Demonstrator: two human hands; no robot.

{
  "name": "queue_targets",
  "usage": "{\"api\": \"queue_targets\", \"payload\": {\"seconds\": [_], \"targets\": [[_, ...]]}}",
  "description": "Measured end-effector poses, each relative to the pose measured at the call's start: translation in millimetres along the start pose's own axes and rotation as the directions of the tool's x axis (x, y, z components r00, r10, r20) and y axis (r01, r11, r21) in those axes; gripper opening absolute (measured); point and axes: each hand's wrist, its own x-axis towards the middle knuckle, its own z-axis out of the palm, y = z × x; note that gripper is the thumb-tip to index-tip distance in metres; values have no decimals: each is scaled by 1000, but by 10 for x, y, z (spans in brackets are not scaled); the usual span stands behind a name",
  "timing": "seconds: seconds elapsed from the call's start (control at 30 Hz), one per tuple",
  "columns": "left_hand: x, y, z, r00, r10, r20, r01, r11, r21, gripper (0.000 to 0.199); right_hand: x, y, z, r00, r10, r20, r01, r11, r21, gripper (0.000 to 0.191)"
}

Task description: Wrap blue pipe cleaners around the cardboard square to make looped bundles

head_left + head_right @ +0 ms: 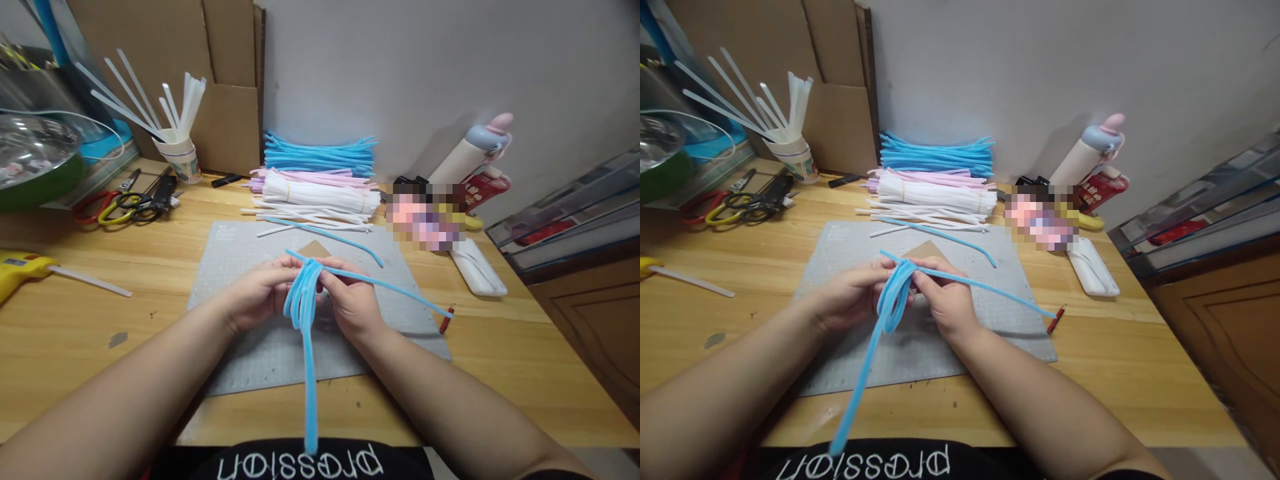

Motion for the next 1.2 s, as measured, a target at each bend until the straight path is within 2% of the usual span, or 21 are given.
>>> {"api": "queue_targets", "payload": {"seconds": [0.1,0.2,0.27,0.37,0.47,0.57,0.63,0.7,0.83,0.9,1.0,1.2], "targets": [[-6,-39,37,1000,21,-11,-21,1000,-17,26,14,-7,-35,987,-104,-119,89,989,-121,13],[-7,-82,51,997,68,-39,-62,990,130,30,34,13,-65,958,-165,-236,122,975,-186,13],[0,-100,62,990,129,-65,-110,964,242,33,52,40,-73,945,-161,-286,123,982,-146,14],[13,-106,76,970,208,-122,-141,900,412,28,78,75,-59,950,-85,-300,95,995,17,14],[17,-116,63,944,284,-167,-127,781,611,20,98,79,-33,962,47,-269,10,978,207,16],[20,-147,23,908,390,-152,-140,627,767,17,123,67,-23,964,182,-193,-102,926,365,20],[28,-168,1,895,426,-136,-152,576,803,18,147,61,-29,960,242,-138,-164,891,423,21],[41,-178,-10,910,392,-134,-156,624,766,22,172,58,-42,960,262,-100,-192,873,449,20],[67,-165,-2,968,225,-115,-126,825,551,30,204,48,-59,963,254,-90,-185,866,465,16],[73,-157,-1,979,168,-114,-98,883,459,33,207,40,-57,963,249,-98,-177,866,467,16],[74,-152,-9,983,134,-124,-74,913,402,31,202,32,-46,963,252,-98,-176,861,476,17],[59,-132,0,984,133,-117,-75,911,405,27,195,32,-33,961,254,-105,-179,869,461,16]]}}
